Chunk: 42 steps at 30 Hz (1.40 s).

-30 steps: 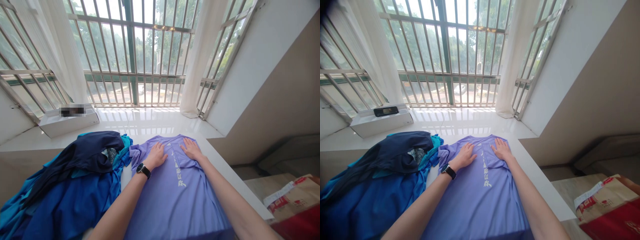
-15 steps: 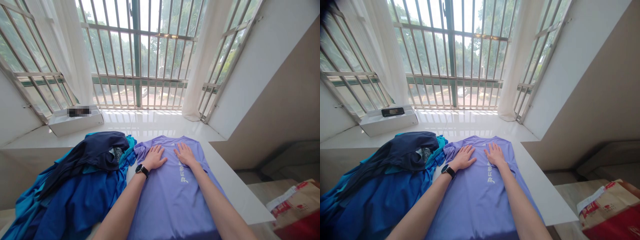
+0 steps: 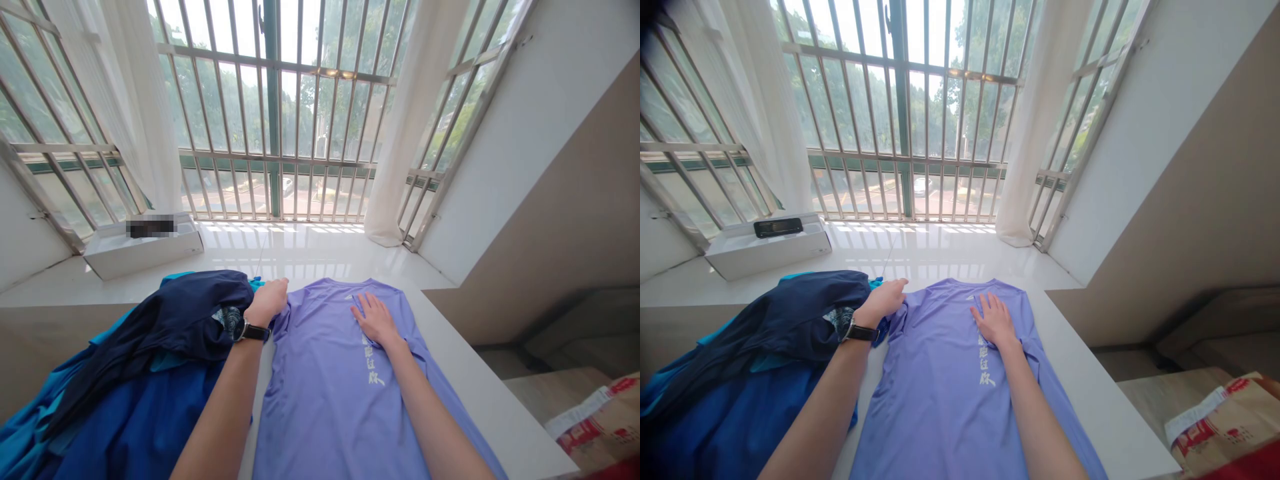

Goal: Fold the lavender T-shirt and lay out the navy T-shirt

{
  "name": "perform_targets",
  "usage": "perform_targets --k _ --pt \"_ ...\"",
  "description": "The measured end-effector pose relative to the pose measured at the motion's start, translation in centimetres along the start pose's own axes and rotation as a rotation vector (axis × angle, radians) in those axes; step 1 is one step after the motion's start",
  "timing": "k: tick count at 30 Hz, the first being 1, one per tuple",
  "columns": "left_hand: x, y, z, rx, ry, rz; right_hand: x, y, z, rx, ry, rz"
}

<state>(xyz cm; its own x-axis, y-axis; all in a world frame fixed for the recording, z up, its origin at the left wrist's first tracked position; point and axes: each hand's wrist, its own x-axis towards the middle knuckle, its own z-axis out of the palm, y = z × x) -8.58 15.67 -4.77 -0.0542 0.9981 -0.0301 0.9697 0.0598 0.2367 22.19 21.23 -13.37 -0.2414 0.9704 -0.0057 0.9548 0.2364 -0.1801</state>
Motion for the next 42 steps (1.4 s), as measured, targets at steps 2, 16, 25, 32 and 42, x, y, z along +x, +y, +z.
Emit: perform_targets --k 2,16,25,32,42 --pt "0.1 -1.1 0.3 0.021 -0.029 -0.052 0.0 0.0 -0.1 0.003 0.004 0.005" --pt "0.9 -0.5 -1.1 -0.432 0.218 0.023 0.4 -0.2 -0.1 0.014 0.012 0.078" --pt "-0.8 -2.2 -2.7 -0.129 -0.037 -0.078 0.4 0.2 0.5 0.032 0.104 0.052" --pt "-1.7 -2.9 -3.5 -0.211 -0.272 0.038 0.3 -0.6 -0.4 0.055 0.396 -0.012" --pt "-2.3 -2.4 -5.0 -0.290 -0.137 0.087 0.0 -1.8 -0.5 0.143 0.550 -0.159"
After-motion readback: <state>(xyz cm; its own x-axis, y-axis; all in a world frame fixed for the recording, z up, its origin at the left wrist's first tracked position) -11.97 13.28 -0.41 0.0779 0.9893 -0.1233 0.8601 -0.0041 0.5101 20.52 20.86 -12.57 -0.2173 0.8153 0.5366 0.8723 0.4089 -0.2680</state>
